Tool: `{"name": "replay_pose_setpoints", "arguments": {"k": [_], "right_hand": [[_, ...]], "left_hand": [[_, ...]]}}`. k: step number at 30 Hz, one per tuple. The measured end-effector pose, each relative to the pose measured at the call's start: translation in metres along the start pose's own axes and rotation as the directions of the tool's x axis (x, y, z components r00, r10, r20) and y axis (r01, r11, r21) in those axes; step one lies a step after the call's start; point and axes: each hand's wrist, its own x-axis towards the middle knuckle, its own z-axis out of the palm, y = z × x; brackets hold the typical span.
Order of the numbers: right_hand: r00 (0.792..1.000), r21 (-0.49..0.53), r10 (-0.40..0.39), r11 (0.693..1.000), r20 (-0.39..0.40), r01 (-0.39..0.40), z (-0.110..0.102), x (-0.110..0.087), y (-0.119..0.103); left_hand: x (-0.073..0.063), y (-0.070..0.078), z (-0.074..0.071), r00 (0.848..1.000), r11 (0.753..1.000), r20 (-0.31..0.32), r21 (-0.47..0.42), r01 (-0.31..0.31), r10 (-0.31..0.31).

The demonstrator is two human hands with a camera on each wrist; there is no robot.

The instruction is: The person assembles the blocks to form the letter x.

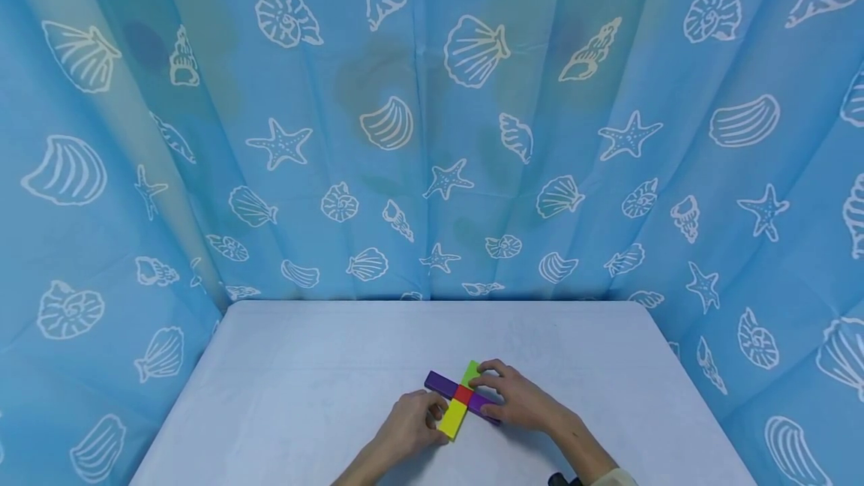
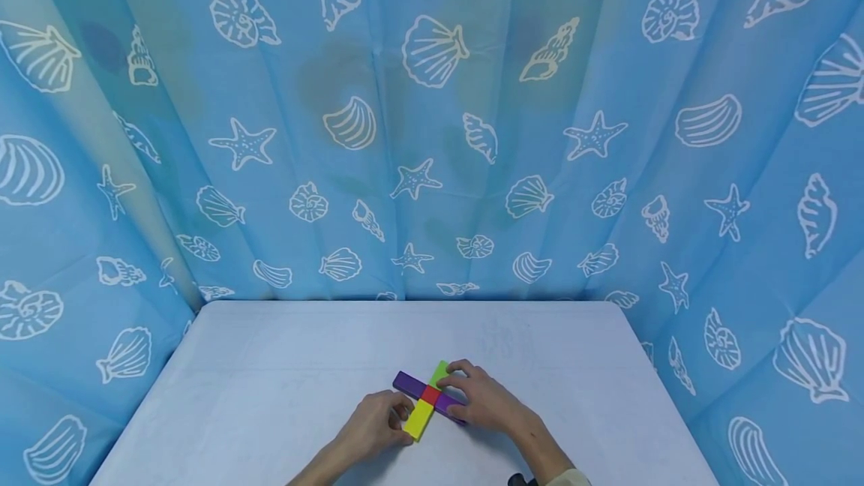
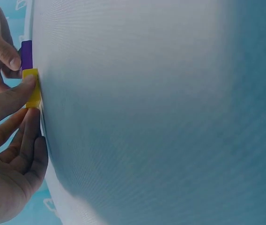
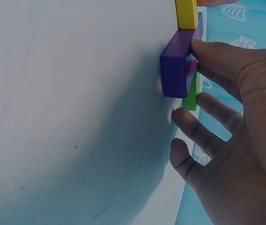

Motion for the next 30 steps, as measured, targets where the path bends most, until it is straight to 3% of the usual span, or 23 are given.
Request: {"name": "replay_pose_setpoints", "arguments": {"k": [10, 17, 21, 30], "right_hand": [[1.000, -0.005, 0.007, 1.000, -0.010, -0.007, 0.0004, 0.0000, -0.0010], [1.000, -0.014, 0.024, 1.000, 0.001, -0.024, -0.0009, 0.0002, -0.0020], [1.000, -0.007, 0.028, 1.000, 0.005, -0.028, -0.0005, 0.0006, -0.0016], [0.999, 0.005, 0.030, 1.000, 0.017, -0.030, -0.0006, 0.0005, -0.0025]], "left_hand": [[0.0021, 0.0000, 0.0003, 1.000, 0.999, -0.009, 0.028, 0.018, -0.018], [-0.0003, 0.0007, 0.0034, 0.991, 0.982, -0.135, 0.189, -0.002, 0.028], [-0.0010, 0.0013, 0.0044, 0.983, 0.977, -0.181, 0.211, 0.000, 0.039], [-0.0013, 0.0003, 0.0037, 0.990, 0.972, -0.136, 0.235, -0.015, 0.048]]}}
